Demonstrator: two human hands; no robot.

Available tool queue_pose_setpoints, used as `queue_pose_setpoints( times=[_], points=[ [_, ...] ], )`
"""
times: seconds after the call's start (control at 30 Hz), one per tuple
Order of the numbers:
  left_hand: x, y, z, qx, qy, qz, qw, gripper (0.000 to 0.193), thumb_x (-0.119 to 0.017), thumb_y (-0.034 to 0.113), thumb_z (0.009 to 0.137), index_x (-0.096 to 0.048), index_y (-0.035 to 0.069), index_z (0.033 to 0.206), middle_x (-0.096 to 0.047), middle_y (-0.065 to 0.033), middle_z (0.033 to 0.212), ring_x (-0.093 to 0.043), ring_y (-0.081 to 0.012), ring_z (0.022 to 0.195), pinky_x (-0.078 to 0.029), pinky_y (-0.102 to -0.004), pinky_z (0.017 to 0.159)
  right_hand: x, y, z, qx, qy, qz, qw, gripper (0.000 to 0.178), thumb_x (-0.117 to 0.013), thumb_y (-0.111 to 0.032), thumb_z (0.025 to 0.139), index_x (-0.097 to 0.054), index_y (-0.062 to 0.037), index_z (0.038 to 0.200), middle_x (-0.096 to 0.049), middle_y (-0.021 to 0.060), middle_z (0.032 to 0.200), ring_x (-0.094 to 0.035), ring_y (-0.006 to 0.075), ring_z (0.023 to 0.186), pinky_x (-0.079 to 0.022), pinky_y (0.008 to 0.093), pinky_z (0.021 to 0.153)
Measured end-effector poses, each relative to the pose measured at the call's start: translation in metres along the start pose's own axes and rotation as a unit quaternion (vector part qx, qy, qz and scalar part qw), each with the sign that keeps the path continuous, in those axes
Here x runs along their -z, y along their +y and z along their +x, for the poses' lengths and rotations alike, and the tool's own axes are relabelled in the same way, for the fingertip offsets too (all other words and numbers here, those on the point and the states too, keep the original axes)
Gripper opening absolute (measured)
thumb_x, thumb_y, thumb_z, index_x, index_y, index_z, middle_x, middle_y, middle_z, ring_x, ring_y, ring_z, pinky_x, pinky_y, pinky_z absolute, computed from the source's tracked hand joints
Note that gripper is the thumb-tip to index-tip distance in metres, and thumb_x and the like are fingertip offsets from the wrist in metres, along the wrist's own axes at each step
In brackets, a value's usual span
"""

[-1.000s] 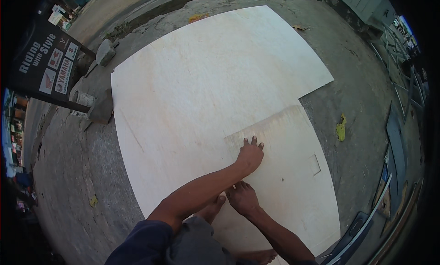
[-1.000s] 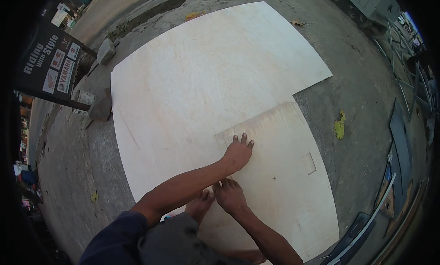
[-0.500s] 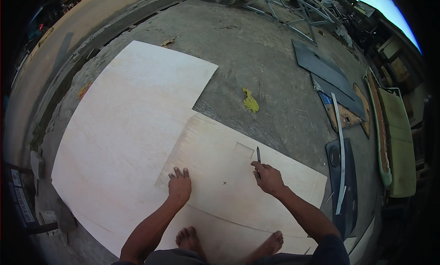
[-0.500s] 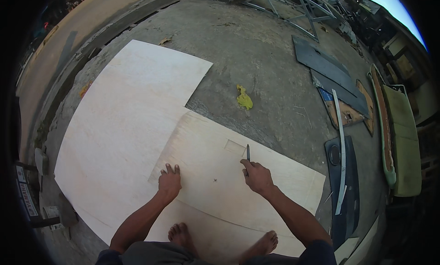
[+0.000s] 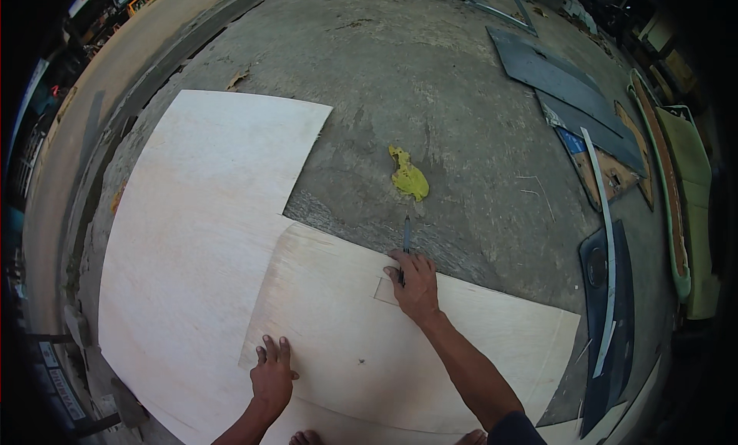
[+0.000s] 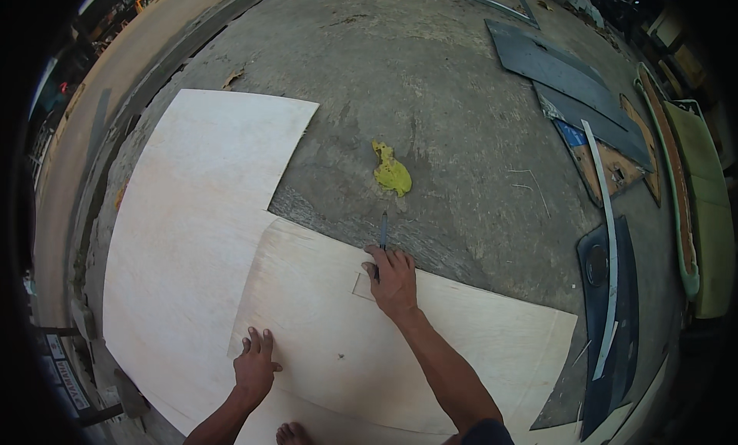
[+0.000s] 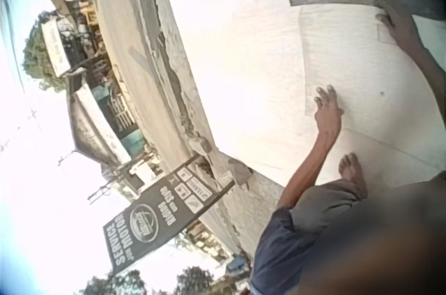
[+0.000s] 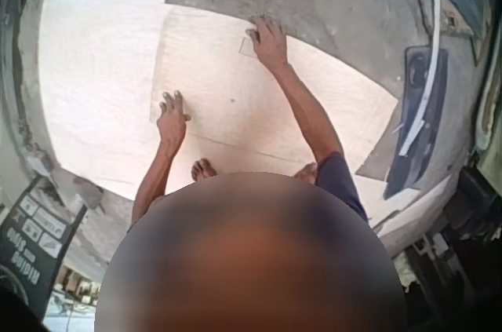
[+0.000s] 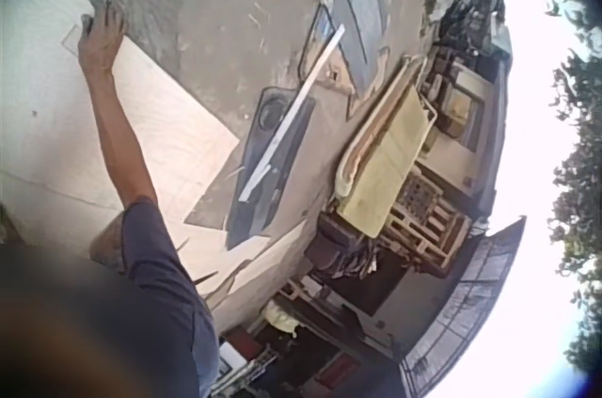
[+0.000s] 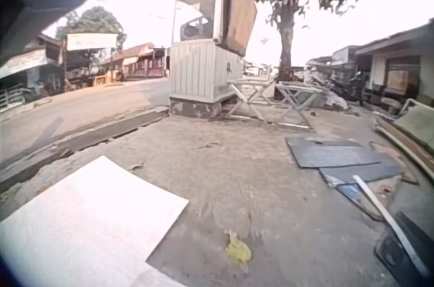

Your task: Cutting and marking a piece of plywood using a utility knife and a marker to fit a car door panel.

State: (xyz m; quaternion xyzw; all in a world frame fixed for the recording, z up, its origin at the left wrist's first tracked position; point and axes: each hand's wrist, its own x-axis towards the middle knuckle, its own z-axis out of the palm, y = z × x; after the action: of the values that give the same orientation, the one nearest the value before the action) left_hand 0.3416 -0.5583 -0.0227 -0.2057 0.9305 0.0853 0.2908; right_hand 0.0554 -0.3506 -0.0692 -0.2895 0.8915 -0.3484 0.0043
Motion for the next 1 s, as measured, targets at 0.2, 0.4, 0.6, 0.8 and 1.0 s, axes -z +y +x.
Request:
queue_pose_setpoints(
  times=[0.2,0.4,0.6,0.8,1.0],
  points=[
    [0.009,0.005,-0.002,-0.005,0.025,-0.027,0.999,0.089,-0.087,0.024,0.076,-0.043,0.003,0.151,-0.038,-0.0394,0.152,-0.053,-0.0569,0.128,-0.061,-0.0515,0.083,-0.003,-0.001,-0.001,0.008,0.049,-0.004,0.999,0.029,-0.072,-0.015,0.092,-0.063,-0.0113,0.119,-0.067,0.0067,0.097,-0.058,0.0265,0.098,-0.041,0.0429,0.096],
    [0.008,0.006,0.002,0.004,0.040,-0.017,0.999,0.092,-0.089,0.028,0.072,-0.046,0.003,0.149,-0.042,-0.0397,0.148,-0.055,-0.0547,0.127,-0.061,-0.0496,0.085,0.000,0.007,0.003,0.010,0.045,0.024,0.999,0.027,-0.077,-0.012,0.087,-0.065,-0.0078,0.111,-0.068,0.0069,0.094,-0.057,0.0276,0.098,-0.041,0.0418,0.093],
    [0.015,0.005,0.001,-0.008,0.037,-0.013,0.999,0.092,-0.089,0.031,0.071,-0.048,0.003,0.148,-0.044,-0.0396,0.147,-0.058,-0.0541,0.124,-0.062,-0.0481,0.083,0.012,0.003,0.006,0.032,-0.008,0.034,0.999,0.037,-0.077,-0.014,0.086,-0.059,-0.0101,0.118,-0.065,0.0070,0.096,-0.057,0.0265,0.102,-0.041,0.0444,0.097],
    [0.011,0.001,-0.001,-0.019,0.045,-0.017,0.999,0.092,-0.089,0.033,0.073,-0.047,0.004,0.150,-0.044,-0.0393,0.147,-0.059,-0.0536,0.124,-0.062,-0.0473,0.082,0.022,0.011,0.004,0.015,-0.080,0.079,0.994,0.044,-0.079,-0.013,0.084,-0.056,-0.0084,0.121,-0.064,0.0090,0.105,-0.056,0.0301,0.109,-0.041,0.0472,0.101],
    [0.019,0.002,0.000,-0.020,0.021,-0.019,0.999,0.091,-0.088,0.034,0.075,-0.046,0.006,0.151,-0.042,-0.0388,0.150,-0.058,-0.0546,0.125,-0.061,-0.0496,0.082,0.022,0.008,0.002,0.007,-0.062,0.080,0.995,0.042,-0.079,-0.010,0.084,-0.057,-0.0067,0.120,-0.064,0.0071,0.109,-0.056,0.0297,0.109,-0.042,0.0462,0.099]
  ],
)
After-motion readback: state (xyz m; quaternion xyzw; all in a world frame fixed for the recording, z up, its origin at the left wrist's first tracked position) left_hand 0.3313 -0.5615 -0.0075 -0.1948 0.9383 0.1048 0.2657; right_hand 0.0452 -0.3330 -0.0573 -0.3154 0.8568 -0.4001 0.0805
